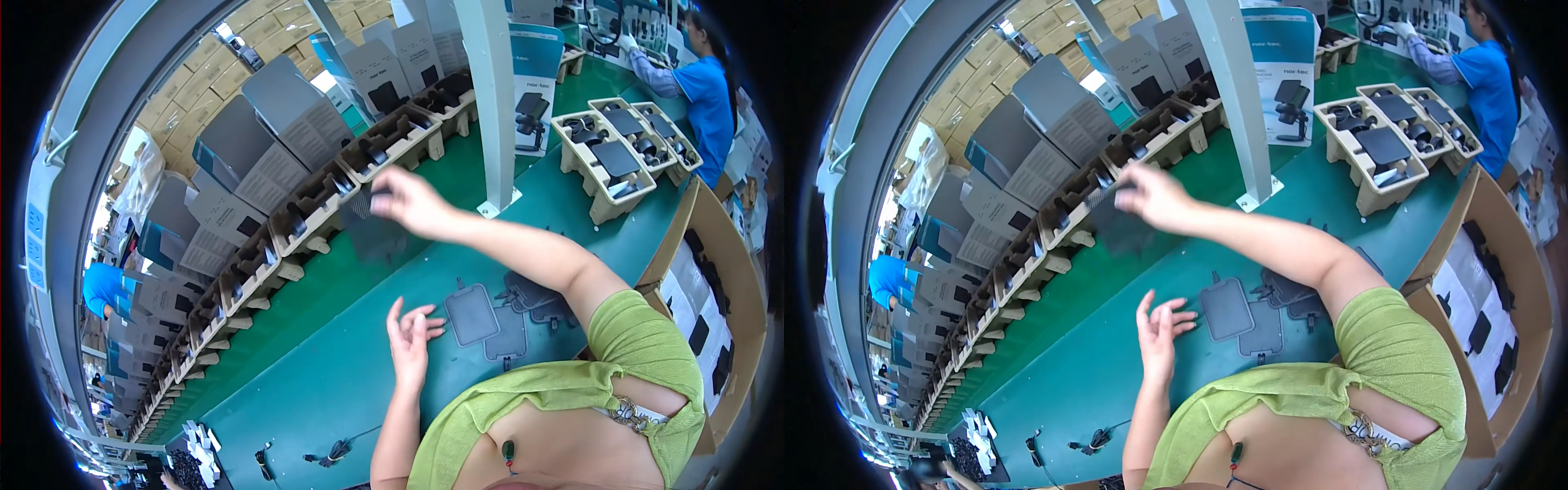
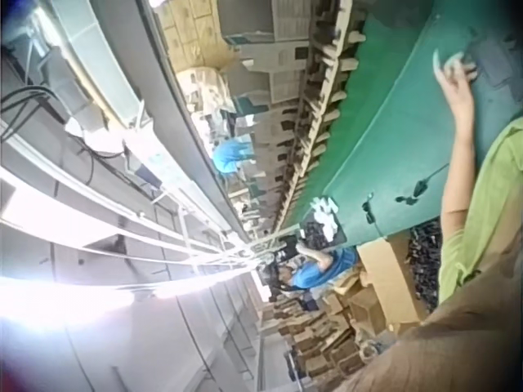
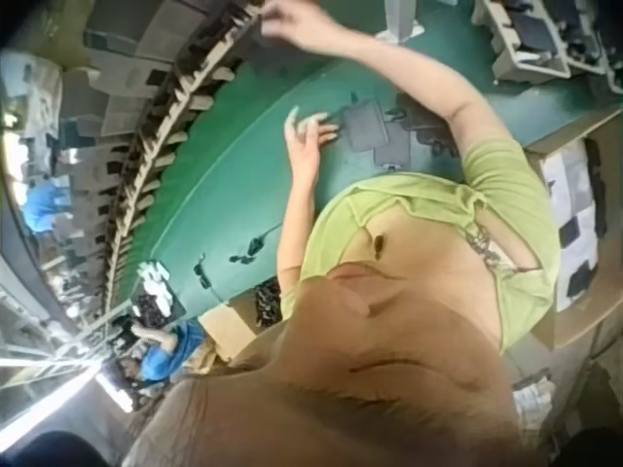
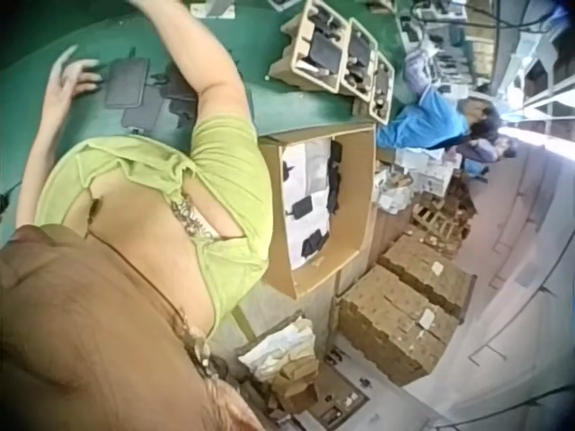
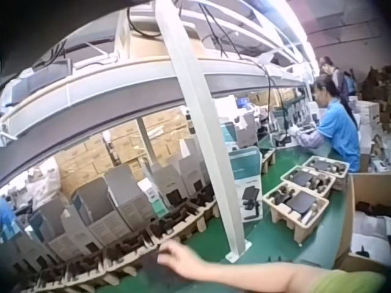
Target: The person packs microphone accessories by placing pop filters, cables, and packaging inserts into product trays and boxes by hand.
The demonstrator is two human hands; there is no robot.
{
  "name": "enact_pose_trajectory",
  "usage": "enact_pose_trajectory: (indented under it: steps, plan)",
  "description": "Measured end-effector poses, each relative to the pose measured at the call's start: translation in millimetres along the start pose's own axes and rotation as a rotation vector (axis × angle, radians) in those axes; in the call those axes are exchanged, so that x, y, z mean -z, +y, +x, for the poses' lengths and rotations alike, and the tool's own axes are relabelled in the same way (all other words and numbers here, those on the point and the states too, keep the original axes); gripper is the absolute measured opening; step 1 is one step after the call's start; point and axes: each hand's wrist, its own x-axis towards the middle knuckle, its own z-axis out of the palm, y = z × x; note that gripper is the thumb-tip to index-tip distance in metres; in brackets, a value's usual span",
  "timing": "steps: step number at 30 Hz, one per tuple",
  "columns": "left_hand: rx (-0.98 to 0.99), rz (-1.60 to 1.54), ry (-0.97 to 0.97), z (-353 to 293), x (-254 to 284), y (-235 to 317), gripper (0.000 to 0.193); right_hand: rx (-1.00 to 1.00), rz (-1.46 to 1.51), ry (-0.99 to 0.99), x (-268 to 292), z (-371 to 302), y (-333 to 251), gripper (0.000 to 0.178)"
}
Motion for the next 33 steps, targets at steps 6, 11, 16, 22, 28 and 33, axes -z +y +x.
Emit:
enact_pose_trajectory:
  steps: [6, 11, 16, 22, 28, 33]
  plan:
    - [-0.037, -0.03, -0.733, -35, 18, 49, 0.041, -0.107, -0.514, 0.772, 73, 136, 36, 0.02]
    - [0.15, 0.577, -0.687, -64, 29, 124, 0.057, -0.232, -0.798, 0.608, 90, 187, 100, 0.022]
    - [0.124, 0.702, -0.634, -92, 61, 49, 0.053, -0.272, -1.106, 0.229, 85, 219, 119, 0.021]
    - [0.544, 0.348, -0.292, -112, 57, 73, 0.045, -0.323, -1.119, 0.34, 109, 207, 158, 0.026]
    - [0.443, 0.231, -0.342, -146, 71, 96, 0.046, -0.401, -1.342, -0.029, 94, 196, 147, 0.031]
    - [0.334, -0.299, 0.329, -172, 42, 96, 0.03, -0.305, -1.607, -0.202, 69, 182, 137, 0.034]
